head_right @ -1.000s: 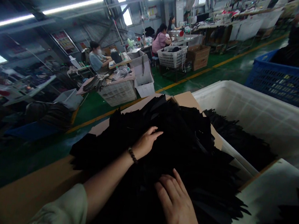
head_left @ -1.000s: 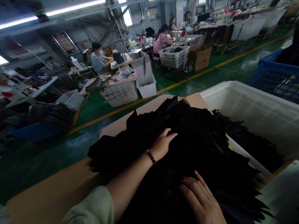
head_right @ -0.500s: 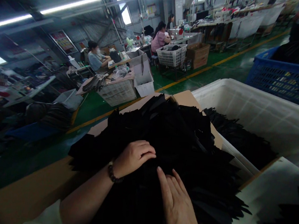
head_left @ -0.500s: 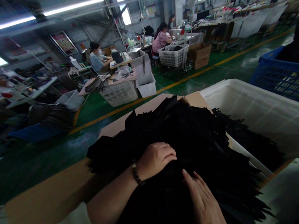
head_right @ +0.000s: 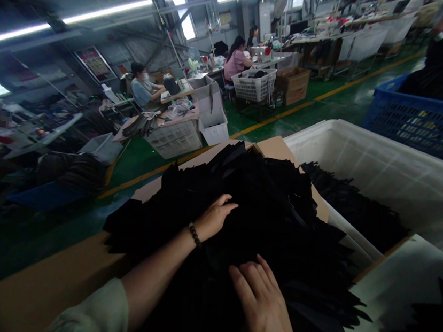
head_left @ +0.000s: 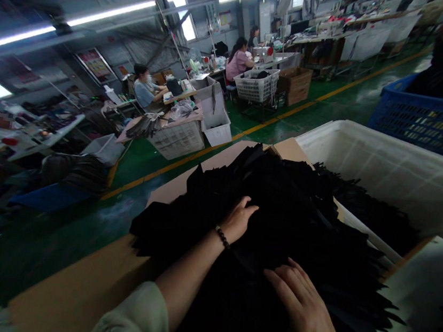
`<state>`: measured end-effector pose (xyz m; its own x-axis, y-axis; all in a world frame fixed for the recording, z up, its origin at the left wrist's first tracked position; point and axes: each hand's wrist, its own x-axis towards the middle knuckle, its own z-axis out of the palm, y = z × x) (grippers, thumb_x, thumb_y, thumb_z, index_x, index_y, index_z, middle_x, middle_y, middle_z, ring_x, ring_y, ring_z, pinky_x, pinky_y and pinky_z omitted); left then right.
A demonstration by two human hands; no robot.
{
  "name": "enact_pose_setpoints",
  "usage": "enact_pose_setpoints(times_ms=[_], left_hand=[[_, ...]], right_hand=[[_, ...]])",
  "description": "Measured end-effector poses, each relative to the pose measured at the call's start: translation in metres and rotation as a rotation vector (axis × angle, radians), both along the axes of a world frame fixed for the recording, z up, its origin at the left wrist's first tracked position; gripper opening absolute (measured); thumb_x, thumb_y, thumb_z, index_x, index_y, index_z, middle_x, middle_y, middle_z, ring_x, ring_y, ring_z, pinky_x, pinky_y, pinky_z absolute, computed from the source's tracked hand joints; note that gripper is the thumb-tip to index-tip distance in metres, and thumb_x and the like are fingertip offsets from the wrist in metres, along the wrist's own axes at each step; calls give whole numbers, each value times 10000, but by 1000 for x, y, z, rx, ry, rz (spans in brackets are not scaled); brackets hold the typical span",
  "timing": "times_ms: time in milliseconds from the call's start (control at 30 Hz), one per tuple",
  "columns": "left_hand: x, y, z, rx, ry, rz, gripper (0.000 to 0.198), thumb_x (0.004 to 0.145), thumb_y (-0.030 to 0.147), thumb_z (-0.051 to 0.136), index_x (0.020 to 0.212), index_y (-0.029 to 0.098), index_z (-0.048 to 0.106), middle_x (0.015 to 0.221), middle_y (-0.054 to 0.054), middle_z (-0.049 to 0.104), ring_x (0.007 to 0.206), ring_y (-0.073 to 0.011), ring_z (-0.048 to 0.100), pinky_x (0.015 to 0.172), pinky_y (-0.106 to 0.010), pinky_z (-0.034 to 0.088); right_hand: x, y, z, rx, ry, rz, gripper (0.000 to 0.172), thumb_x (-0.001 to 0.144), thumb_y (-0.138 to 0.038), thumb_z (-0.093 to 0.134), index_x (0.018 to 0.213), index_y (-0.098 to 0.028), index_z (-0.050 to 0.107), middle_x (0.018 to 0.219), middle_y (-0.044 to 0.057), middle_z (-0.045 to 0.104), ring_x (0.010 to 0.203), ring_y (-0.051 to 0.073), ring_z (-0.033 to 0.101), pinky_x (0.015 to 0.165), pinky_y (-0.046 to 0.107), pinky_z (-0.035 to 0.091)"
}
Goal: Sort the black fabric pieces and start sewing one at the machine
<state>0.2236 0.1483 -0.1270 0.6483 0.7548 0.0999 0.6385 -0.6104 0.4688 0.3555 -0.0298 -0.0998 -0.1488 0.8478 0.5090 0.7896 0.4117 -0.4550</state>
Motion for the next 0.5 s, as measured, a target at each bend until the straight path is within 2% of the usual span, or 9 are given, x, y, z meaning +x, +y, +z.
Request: enact_pose_setpoints(times_ms=[67,167,300,500], left_hand=[[1,8,-14,13,35,28,320,758,-48,439,942,150,610,1197,-98,455,1078,-211,498,920,-366,447],[1,12,-22,16,32,43,319,749,-61,445,931,149,602,1206,-100,437,1071,-207,502,918,-366,453],[1,15,-20,-33,58,7,344,763,-41,450,991,173,594,1206,-90,431,1062,-199,513,924,-362,452],[4,16,-12,-69,82,-20,176,781,42,514,882,144,615,1200,-104,439,1095,-214,492,968,-345,405]], right_hand=[[0,-1,-1,-9,20,7,475,671,10,346,1045,-183,567,895,47,601,859,156,573,901,373,436],[-1,-1,-2,-13,42,9,471,685,12,337,1048,-182,565,889,48,590,852,156,566,896,387,427],[-3,1,-3,-13,40,17,479,690,10,324,1078,-165,545,909,60,578,873,168,552,879,401,424],[-2,2,-1,-14,48,36,478,707,16,302,1086,-156,537,906,55,589,865,160,552,886,387,413]])
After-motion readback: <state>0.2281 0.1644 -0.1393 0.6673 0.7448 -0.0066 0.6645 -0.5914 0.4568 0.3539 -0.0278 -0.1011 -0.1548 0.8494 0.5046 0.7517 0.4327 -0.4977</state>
